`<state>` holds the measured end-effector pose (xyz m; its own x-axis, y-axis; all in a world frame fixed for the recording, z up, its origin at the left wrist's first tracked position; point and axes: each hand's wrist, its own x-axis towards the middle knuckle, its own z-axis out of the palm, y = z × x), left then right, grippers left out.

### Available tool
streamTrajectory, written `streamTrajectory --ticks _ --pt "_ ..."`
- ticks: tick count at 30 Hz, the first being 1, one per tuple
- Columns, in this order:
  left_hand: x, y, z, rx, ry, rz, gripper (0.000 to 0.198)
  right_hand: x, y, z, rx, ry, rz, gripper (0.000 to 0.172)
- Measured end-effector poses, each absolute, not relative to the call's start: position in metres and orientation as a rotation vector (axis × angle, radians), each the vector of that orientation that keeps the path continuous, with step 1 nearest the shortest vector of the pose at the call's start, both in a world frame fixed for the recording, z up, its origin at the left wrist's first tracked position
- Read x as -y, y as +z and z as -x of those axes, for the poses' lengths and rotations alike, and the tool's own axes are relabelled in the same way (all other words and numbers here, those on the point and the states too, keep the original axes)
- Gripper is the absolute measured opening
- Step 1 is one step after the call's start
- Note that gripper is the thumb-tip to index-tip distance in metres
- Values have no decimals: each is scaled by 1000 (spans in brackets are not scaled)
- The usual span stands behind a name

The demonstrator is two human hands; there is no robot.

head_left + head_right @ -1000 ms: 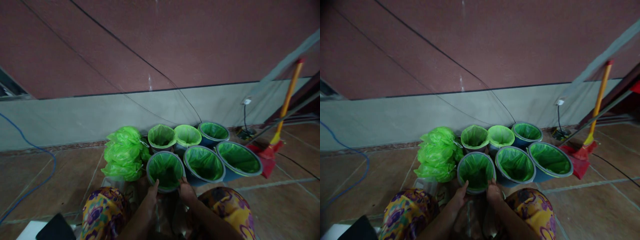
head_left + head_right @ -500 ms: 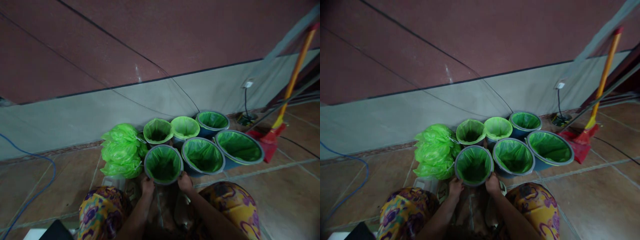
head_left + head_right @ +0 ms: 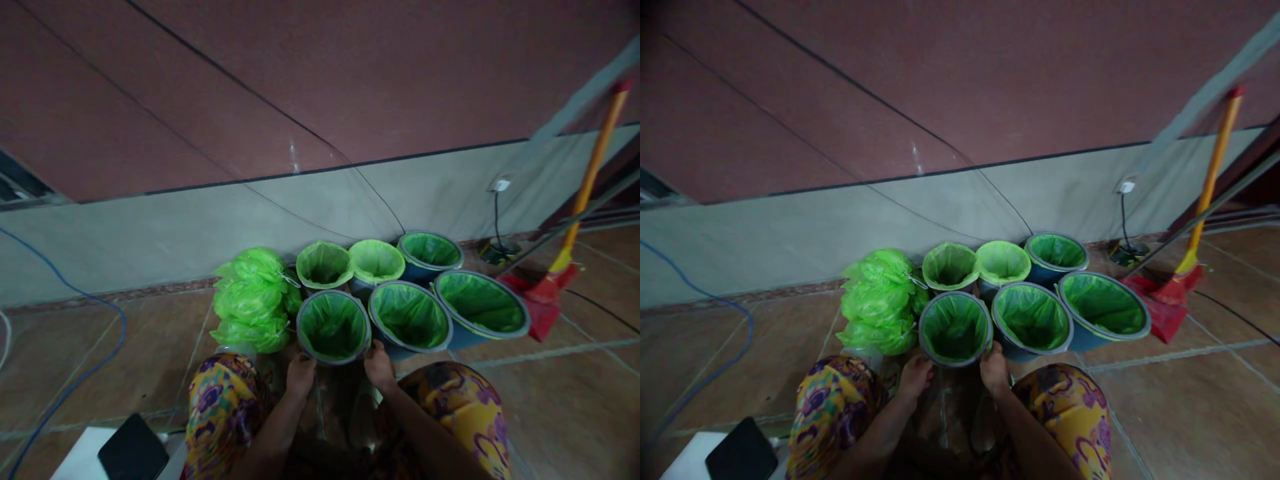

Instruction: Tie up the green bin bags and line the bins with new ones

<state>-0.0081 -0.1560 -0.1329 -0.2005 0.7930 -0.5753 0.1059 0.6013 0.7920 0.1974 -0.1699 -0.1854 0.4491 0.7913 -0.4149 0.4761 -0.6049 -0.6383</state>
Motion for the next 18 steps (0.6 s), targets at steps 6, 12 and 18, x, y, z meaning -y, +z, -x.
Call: streamTrajectory --ticks 6,12,18 --pt "211 -31 40 -1281 901 -785 33 172 -186 -199 1113 874 2280 58" --pt "263 -8 140 -1271 1283 -476 31 172 -194 -208 1271 790 2212 60" --pt "326 -98 226 -1472 1480 186 3 165 -188 -211 1525 788 2243 56"
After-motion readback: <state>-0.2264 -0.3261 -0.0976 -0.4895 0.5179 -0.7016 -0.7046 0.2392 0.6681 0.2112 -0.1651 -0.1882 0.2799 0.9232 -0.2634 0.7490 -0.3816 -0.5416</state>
